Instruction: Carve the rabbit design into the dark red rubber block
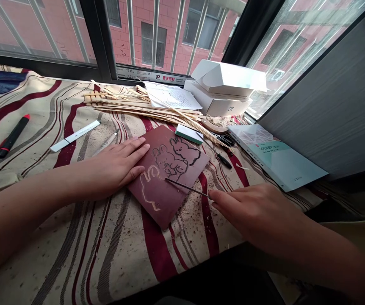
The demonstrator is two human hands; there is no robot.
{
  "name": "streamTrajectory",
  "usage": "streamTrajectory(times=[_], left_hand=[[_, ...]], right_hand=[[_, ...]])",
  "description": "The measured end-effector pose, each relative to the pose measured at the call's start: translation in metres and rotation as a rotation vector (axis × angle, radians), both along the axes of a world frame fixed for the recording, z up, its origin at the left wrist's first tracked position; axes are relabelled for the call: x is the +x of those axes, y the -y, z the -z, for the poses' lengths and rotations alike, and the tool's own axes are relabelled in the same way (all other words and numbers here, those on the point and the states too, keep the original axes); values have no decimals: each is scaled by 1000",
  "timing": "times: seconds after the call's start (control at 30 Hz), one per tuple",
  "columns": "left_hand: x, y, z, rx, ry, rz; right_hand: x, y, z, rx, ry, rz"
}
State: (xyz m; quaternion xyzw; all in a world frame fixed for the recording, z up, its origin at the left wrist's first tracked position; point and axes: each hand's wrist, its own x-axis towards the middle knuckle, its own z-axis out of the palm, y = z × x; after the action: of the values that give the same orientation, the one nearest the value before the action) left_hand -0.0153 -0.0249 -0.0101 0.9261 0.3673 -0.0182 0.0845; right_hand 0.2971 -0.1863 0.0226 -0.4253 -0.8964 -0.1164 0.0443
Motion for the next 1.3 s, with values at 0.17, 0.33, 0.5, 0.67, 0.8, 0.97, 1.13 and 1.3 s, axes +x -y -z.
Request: streamTrajectory(times=[0.17,0.33,0.5,0.67,0.8,0.97,1.13,1.3], left_hand=[[-3,0,6,32,41,-3],[-6,-1,10,80,55,27],[-7,-2,12,93,65,30],[-13,-5,19,107,85,51],[-19,-7,28,175,146,91],[-18,-7,27,165,144,87],[-12,-4,16,92,94,56],[-14,-4,20,127,109,63]], right_hand=[[1,10,13,-55,-418,162],[-6,11,28,-163,-547,222],[-6,7,29,-185,-462,222],[-4,7,24,-221,-416,231],[-3,4,20,-227,-367,215],[-7,-1,18,-194,-339,193],[-7,-2,20,-254,-331,216],[-4,-6,20,-159,-340,205]])
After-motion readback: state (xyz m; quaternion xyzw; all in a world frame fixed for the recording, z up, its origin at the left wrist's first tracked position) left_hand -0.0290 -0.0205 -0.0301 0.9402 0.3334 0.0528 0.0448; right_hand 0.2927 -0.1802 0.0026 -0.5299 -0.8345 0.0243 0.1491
